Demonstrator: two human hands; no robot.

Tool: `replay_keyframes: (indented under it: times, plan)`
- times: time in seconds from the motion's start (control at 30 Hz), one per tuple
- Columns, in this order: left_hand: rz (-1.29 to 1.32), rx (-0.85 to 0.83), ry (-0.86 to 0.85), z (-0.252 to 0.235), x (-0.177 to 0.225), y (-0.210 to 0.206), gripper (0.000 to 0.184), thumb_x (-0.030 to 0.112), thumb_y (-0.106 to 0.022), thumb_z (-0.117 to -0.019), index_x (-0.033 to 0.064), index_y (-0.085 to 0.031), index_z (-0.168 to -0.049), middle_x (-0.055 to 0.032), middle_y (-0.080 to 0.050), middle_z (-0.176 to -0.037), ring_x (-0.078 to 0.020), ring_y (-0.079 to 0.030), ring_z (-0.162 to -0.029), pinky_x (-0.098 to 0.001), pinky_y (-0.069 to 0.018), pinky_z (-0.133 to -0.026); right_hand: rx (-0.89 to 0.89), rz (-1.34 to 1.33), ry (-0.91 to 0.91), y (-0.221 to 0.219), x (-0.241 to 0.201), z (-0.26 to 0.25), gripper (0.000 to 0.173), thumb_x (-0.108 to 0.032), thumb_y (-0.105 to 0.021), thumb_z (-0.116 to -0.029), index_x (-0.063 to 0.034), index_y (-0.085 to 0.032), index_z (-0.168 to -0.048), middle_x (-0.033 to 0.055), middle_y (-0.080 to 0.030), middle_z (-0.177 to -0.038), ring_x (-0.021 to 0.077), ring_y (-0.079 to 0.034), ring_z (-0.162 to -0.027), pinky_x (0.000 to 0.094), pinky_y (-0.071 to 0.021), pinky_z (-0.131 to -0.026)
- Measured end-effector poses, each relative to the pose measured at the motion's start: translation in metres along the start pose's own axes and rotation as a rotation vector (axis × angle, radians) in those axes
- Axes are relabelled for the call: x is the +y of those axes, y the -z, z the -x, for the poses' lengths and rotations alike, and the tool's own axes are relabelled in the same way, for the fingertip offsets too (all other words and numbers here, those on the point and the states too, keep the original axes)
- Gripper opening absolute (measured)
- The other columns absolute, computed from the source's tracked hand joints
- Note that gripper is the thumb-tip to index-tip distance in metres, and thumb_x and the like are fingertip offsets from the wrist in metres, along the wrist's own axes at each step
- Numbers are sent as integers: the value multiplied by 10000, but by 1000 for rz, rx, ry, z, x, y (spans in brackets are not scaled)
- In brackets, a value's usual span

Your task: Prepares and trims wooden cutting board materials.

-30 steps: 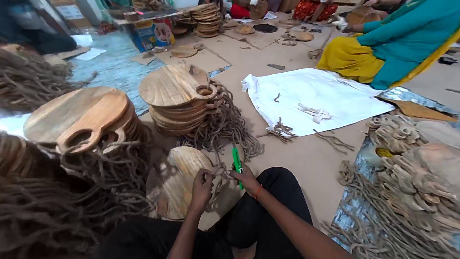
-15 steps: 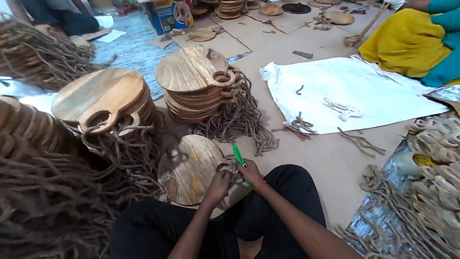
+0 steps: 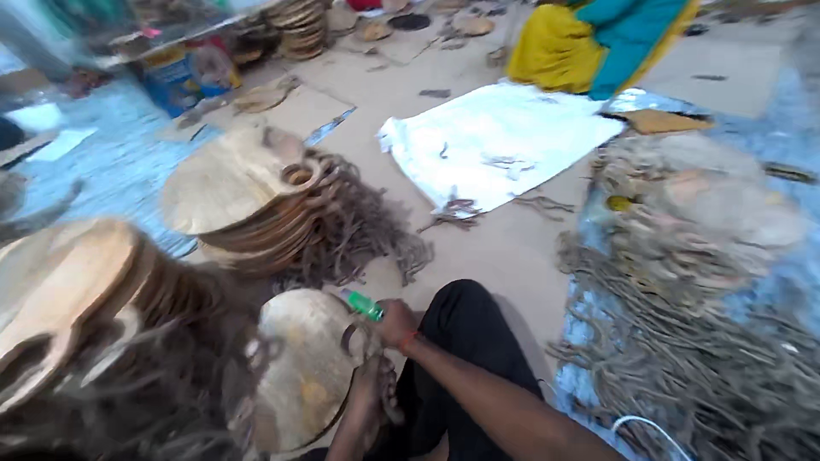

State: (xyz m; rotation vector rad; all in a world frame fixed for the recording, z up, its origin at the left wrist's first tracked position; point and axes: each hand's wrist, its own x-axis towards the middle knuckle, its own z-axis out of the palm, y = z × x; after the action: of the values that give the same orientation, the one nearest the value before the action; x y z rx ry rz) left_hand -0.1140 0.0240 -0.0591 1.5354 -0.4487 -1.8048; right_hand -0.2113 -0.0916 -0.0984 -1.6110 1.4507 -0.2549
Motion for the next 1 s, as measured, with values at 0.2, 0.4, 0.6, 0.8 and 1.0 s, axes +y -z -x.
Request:
replay_keyframes:
  times: [0.2, 0.4, 0.6, 0.8, 1.0]
  plan:
    - [-276, 196, -235, -19, 20, 35, 259, 139, -356, -1099, -43, -496, -1221, -10, -512, -780, -56, -481, -557, -220, -457, -531, 76, -282, 167, 17, 6, 16, 572, -260, -630, -1002, 2, -465, -1482, 260, -584, -1383, 374, -605, -1249, 550, -469, -1075]
    - [-189, 449, -631, -9, 54, 43, 386, -6, -608, -978, -105, -460, -1321, -173, -621, -1027, -142, -656, -753, -301, -585, -692, -144, -750, -93, 16, 12, 67, 405, -263, -479, -1087, -33, -506, -1420, 93, -621, -990, 148, -599, -739, 326, -533, -671]
    - [-58, 400, -745, -7, 48, 50, 236, -42, -649, -916, -80, -606, -1145, -138, -688, -992, -174, -702, -774, -319, -622, -740, -406, -688, -169, -1, 6, 72, 238, -186, -429, -1075, -46, -576, -1198, 25, -611, -878, 109, -592, -661, 278, -527, -613]
    - [-69, 346, -659, -10, 42, 45, 203, -52, -638, -929, -84, -612, -1128, -142, -687, -953, -172, -689, -742, -305, -611, -702, -378, -654, -72, 5, -5, 49, 345, -377, -426, -1099, -112, -577, -1261, -25, -511, -801, 68, -477, -581, 227, -426, -525]
    - [-90, 311, -645, -11, 38, 39, 228, -21, -630, -944, -72, -641, -1166, -140, -700, -1009, -159, -688, -738, -283, -600, -676, -336, -631, 58, -8, -4, 41, 451, -430, -377, -1099, -91, -594, -1301, -14, -551, -834, 71, -512, -640, 248, -454, -583]
